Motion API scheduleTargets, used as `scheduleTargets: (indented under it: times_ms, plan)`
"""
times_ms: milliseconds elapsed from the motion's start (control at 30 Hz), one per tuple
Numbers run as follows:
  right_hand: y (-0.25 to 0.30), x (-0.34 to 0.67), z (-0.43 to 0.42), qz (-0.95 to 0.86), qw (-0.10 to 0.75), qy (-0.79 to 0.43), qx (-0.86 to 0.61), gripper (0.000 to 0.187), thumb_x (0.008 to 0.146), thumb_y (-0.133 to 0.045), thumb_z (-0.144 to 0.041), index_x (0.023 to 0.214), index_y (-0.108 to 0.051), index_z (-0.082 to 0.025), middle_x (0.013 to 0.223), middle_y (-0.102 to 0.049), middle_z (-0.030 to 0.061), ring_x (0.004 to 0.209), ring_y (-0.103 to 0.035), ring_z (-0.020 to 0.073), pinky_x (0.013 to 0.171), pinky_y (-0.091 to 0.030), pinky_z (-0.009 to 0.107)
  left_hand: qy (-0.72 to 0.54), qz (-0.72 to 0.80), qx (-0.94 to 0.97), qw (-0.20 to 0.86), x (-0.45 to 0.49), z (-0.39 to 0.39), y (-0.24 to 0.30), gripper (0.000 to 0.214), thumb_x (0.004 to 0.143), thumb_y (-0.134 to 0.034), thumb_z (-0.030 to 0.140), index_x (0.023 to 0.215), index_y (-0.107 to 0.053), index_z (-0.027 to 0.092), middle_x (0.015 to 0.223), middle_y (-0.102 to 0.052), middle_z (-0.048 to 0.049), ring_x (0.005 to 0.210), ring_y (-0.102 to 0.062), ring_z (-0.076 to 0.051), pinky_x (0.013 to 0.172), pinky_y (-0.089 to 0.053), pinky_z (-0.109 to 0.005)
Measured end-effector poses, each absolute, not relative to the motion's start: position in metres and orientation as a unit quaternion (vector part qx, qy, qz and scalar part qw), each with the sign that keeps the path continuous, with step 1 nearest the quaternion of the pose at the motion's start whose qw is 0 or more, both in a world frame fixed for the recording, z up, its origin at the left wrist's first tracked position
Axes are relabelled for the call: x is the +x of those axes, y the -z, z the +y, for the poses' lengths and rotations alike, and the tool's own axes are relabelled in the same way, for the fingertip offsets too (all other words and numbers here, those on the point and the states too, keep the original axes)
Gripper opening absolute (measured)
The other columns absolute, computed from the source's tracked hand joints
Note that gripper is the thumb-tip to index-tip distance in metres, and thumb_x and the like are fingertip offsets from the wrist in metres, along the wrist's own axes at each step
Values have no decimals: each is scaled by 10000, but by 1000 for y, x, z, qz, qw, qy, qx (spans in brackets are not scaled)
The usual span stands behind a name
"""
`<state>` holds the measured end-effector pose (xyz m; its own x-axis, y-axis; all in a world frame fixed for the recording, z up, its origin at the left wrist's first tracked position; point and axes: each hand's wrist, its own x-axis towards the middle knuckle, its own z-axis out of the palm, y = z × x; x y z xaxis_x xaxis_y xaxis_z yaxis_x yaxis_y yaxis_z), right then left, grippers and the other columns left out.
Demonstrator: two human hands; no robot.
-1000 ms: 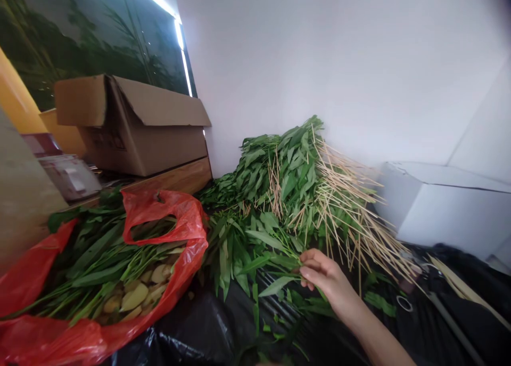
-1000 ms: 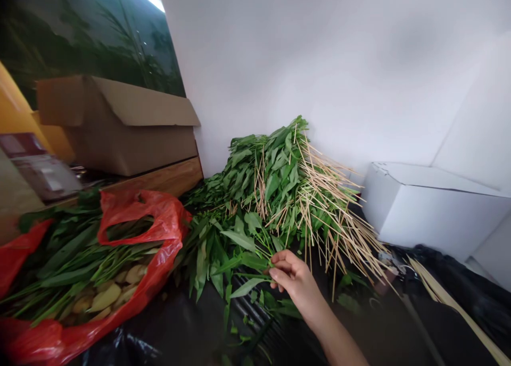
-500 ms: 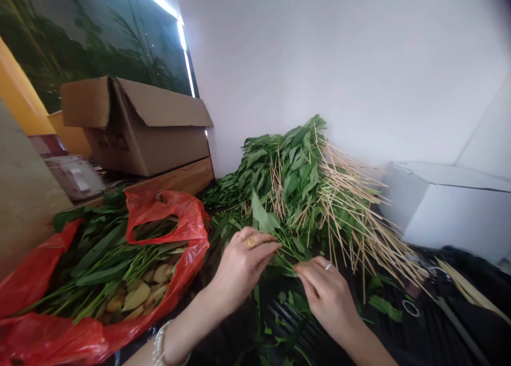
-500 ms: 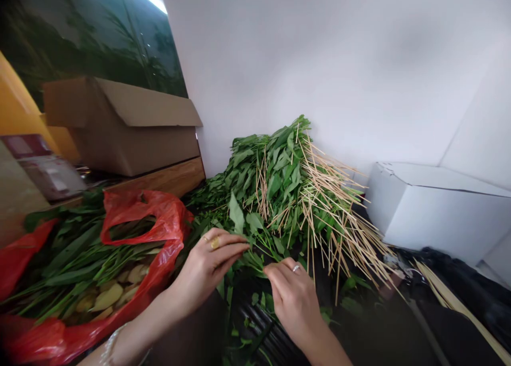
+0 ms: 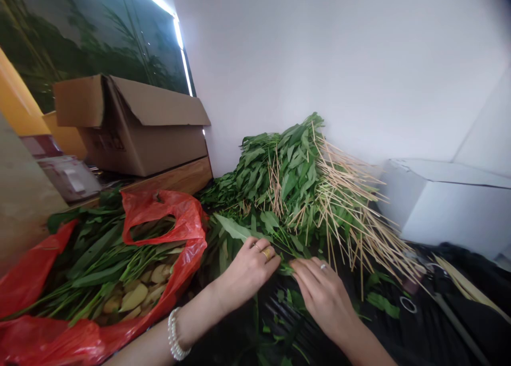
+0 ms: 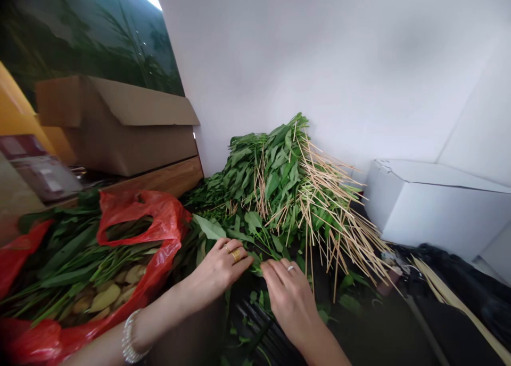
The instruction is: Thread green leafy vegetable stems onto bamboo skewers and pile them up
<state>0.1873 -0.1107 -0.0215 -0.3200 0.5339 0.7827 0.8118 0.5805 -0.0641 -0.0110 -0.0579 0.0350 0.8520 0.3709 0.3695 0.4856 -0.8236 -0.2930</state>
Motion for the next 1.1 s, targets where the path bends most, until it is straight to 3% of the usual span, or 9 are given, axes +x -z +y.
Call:
scheduleTargets:
  times_ms: [267, 500, 633, 767, 933, 1100]
  plan:
    - [29, 185, -108, -794, 365, 196, -445, 209, 956, -460, -139, 1014, -660, -139, 749, -633, 54, 745, -592, 202, 747, -409, 357, 122, -211, -945, 218, -11, -40, -26, 121, 846, -621, 209, 746, -577, 158, 760, -591, -42, 844, -514, -221, 727, -352, -359]
    - [19, 182, -109, -776, 424, 173, -433, 202, 954, -470, -138, 1054, -646, -144, 766, -641, 55, 739, -597, 189, 738, -432, 352, 310, -327, -893, 19, -5, -35, -33, 161, 774, -569, 79, 718, -688, 173, 656, -621, -26, 748, -533, -174, 709, -435, -288]
    - [14, 182, -107, -772, 436, 170, -430, 217, 949, -473, -123, 1092, -634, -144, 775, -639, 62, 736, -587, 194, 736, -436, 362, 354, -351, -866, -50, 7, -36, -37, 192, 735, -571, 52, 759, -723, 167, 674, -674, -26, 712, -546, -165, 689, -456, -270]
    - [11, 187, -109, -761, 444, 189, -433, 209, 936, -486, -101, 1075, -640, -127, 761, -633, 66, 740, -582, 196, 741, -438, 363, 367, -384, -843, -76, 10, -30, -43, 199, 735, -564, 58, 740, -726, 173, 689, -699, -19, 705, -582, -158, 705, -458, -265]
    - [10, 196, -113, -753, 439, 203, -445, 229, 937, -461, -79, 1036, -661, -129, 734, -627, 62, 710, -567, 183, 718, -437, 356, 418, -501, -758, 18, -26, 1, -70, 165, 786, -546, 175, 747, -706, 167, 788, -709, -59, 829, -599, -211, 787, -445, -314]
    - [11, 193, -113, -760, 445, 218, -420, 260, 925, -462, -54, 1084, -655, -124, 824, -669, 83, 766, -599, 188, 745, -449, 365, 375, -453, -791, -167, -39, -2, -78, 279, 909, -412, 304, 875, -650, 162, 730, -643, -2, 682, -581, -143, 655, -439, -239]
